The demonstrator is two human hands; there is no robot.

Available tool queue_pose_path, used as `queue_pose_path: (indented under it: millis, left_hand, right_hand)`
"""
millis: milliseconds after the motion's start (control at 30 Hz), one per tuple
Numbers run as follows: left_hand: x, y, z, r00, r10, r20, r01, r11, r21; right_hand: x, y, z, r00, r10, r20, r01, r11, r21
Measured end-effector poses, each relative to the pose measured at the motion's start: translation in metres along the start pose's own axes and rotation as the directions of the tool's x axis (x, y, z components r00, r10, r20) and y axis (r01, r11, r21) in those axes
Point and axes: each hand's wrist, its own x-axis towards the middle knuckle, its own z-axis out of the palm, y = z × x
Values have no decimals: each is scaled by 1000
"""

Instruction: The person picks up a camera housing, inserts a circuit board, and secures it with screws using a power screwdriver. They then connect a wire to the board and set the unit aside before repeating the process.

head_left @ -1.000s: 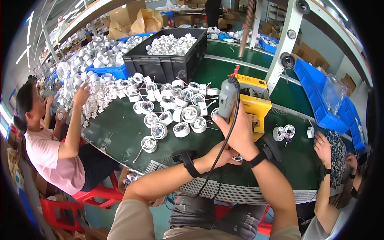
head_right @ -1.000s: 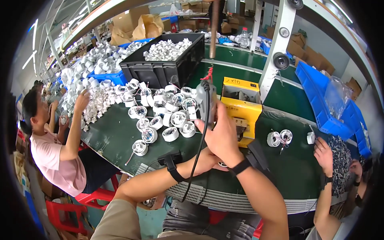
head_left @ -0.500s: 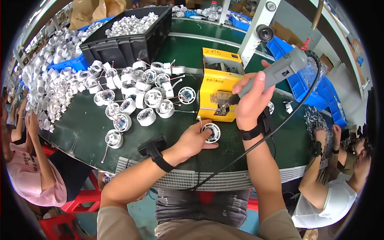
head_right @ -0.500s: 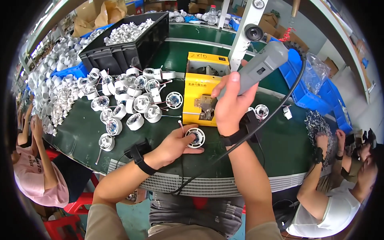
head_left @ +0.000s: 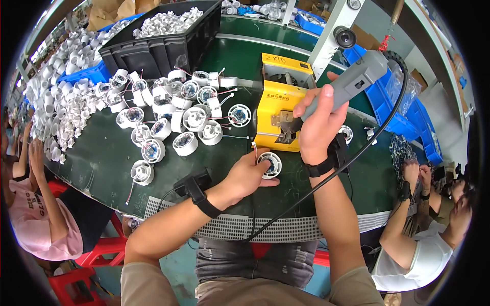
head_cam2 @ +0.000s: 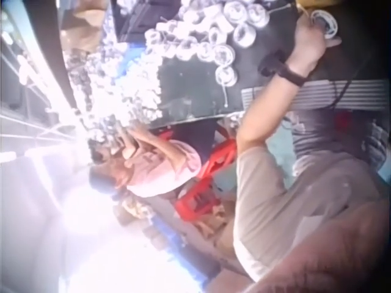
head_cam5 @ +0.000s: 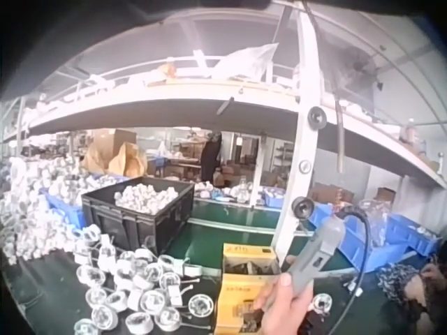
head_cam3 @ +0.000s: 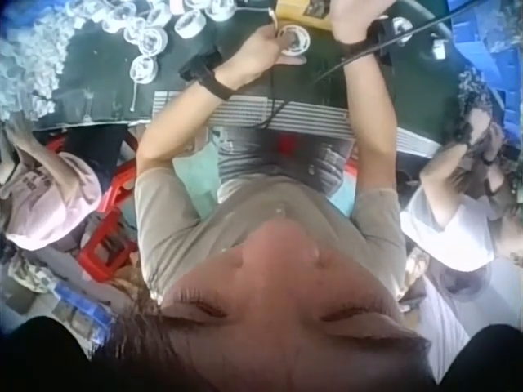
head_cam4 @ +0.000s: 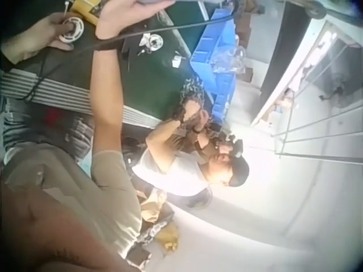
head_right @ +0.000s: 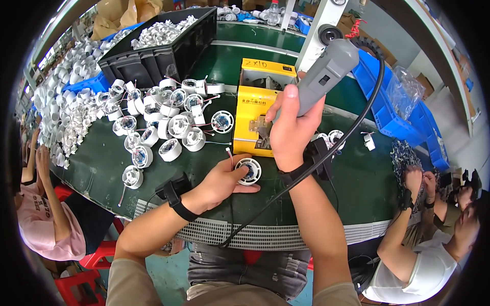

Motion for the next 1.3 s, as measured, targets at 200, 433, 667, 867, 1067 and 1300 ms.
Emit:
queue_pose_path:
  millis: [200, 433, 667, 867, 1067, 1300]
  left_hand:
    - [1, 1, 0, 1000, -5, -7, 5, 1000, -3]
    - [1, 2, -1, 999, -1, -41, 1, 1000, -3]
    - [3, 1, -1, 1000, 1, -26, 0, 1000, 25]
    - [2, 4, 1, 999, -7, -32, 9, 999, 35]
    - [0, 11, -1, 998, -55, -18, 53, 996, -76]
    - [-1, 12, 1, 998, -56, -39, 52, 995, -83]
  right_hand:
    - [0, 3, -3, 999, 1, 51, 0, 1000, -22]
    - [-25, -16, -10, 991, 109, 78, -116, 990, 85]
    - [-50, -17, -10, 971, 192, 141, -211, 968, 136]
    - [-54, -13, -10, 972, 189, 142, -210, 967, 143]
    - [-57, -9, -9, 975, 155, 162, -185, 963, 196]
    - [-56, -7, -10, 978, 121, 171, -159, 960, 230]
